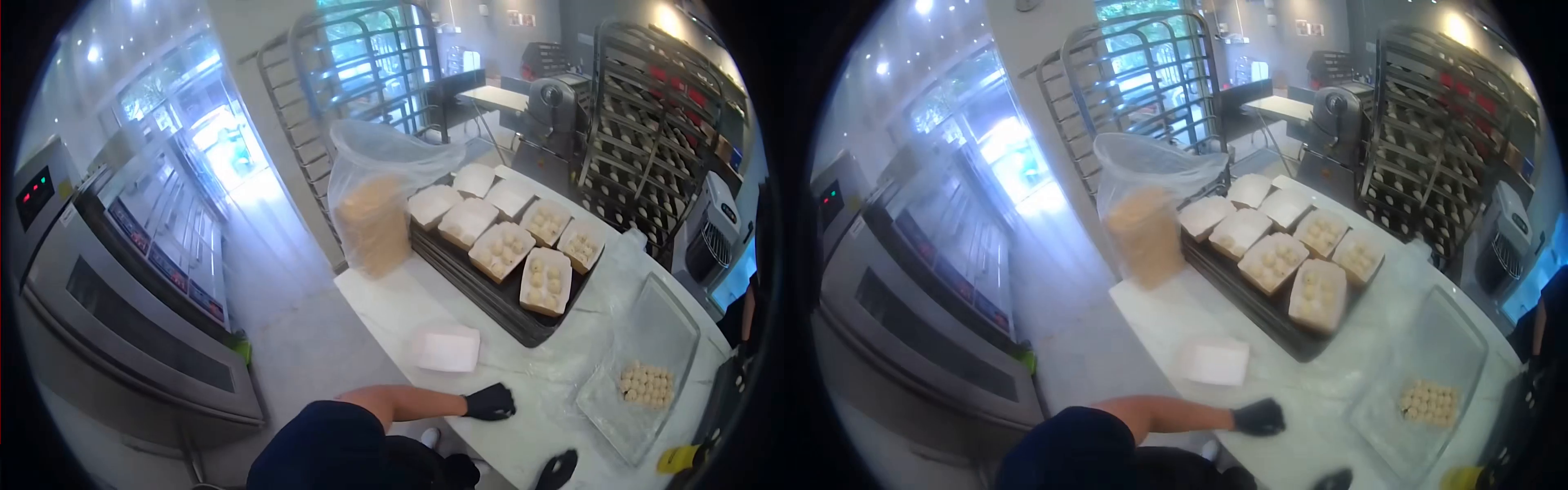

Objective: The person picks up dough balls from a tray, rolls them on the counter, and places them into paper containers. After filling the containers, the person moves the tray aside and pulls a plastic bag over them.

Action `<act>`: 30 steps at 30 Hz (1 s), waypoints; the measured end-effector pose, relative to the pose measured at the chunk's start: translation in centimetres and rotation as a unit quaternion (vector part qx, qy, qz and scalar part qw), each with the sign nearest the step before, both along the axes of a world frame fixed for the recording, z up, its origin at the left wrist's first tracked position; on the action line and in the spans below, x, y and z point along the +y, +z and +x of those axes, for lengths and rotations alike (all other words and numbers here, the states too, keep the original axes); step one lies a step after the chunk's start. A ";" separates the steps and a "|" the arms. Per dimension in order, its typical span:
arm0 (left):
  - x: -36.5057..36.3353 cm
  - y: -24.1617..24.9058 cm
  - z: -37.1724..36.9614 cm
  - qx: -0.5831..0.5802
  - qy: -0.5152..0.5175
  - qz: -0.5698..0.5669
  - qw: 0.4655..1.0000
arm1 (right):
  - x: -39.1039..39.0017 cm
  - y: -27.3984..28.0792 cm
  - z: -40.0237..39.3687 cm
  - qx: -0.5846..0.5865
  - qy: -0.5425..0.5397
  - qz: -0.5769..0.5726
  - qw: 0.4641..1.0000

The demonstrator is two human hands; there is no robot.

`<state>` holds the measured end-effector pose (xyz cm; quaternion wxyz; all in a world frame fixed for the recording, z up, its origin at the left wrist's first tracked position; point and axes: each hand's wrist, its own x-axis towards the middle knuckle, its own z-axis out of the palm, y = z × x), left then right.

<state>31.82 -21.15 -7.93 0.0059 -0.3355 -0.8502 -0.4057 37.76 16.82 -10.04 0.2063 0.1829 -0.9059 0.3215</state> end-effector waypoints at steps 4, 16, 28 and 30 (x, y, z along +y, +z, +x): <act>7.1 0.1 2.6 -0.030 0.045 0.129 0.990 | -9.7 6.3 -1.2 -0.116 -0.069 -0.116 0.984; 5.7 1.6 2.3 0.003 0.004 0.117 0.993 | -8.1 0.4 -1.7 -0.094 -0.044 -0.010 0.995; 8.3 -5.6 3.8 -0.075 0.025 0.234 0.969 | -4.7 -9.2 -2.1 0.046 -0.016 -0.084 0.995; 3.9 -3.4 7.6 0.038 0.021 0.205 0.978 | -9.6 2.7 3.8 -0.050 0.033 -0.059 0.996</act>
